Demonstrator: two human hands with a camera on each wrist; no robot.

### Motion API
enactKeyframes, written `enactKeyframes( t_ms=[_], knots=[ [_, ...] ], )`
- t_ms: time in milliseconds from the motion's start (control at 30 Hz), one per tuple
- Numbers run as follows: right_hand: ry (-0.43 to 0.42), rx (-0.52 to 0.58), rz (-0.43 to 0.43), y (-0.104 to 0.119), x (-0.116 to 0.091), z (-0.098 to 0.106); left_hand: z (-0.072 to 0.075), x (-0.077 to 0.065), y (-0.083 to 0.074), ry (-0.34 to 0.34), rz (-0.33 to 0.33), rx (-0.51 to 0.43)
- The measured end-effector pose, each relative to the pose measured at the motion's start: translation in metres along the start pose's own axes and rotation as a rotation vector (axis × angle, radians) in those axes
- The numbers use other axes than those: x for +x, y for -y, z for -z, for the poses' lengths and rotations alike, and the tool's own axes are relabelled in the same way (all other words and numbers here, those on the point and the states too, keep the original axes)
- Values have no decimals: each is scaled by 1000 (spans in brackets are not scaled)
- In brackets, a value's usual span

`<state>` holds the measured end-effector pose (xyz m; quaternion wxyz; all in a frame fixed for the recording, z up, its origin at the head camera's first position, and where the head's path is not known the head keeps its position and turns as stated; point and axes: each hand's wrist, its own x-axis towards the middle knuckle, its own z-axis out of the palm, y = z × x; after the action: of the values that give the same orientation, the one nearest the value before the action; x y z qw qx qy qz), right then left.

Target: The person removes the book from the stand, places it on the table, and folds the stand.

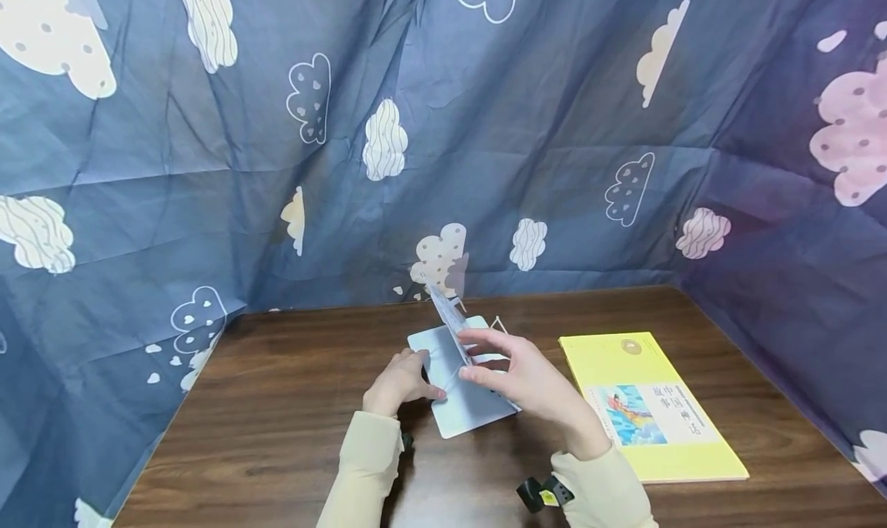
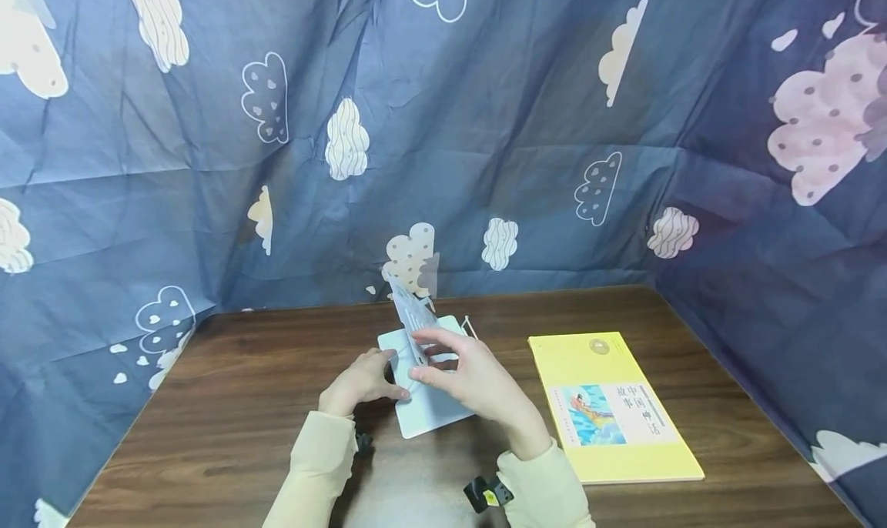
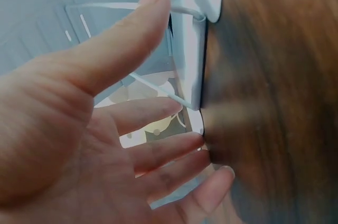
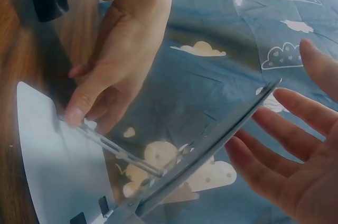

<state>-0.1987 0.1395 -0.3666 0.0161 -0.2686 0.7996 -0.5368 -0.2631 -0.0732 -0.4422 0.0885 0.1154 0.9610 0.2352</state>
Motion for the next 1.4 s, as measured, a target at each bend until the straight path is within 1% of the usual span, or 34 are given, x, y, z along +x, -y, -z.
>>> enactKeyframes(
  t_ms=[133, 300, 400, 567, 733, 933, 1033, 1133, 1267, 1400],
  knots=[
    [-50, -54, 10, 1, 1, -4, -5, 0, 0, -25, -9, 9],
    [-129, -207, 58, 3, 2, -9, -7, 0, -2, -48, -4, 13],
    [-172, -284, 62, 4, 3, -10, -7, 0, -2, -52, -5, 16],
    [-197, -353, 55, 8, 5, -12, -6, -1, -1, -68, -6, 31],
    [-208, -405, 81, 9, 7, -16, -6, -1, 0, -88, 0, 46],
    [-217, -449, 156, 8, 6, -18, -4, -3, -1, -77, 29, 69],
    [-232, -467, 194, 8, 7, -18, -3, -2, -3, -75, 26, 77],
    [-237, -475, 212, 8, 8, -17, -3, -2, -4, -68, 34, 77],
    [-237, -487, 195, 9, 9, -15, -2, -2, -4, -71, 39, 79],
    [-242, -470, 131, 10, 9, -9, -2, -2, -3, -79, 33, 89]
  ],
)
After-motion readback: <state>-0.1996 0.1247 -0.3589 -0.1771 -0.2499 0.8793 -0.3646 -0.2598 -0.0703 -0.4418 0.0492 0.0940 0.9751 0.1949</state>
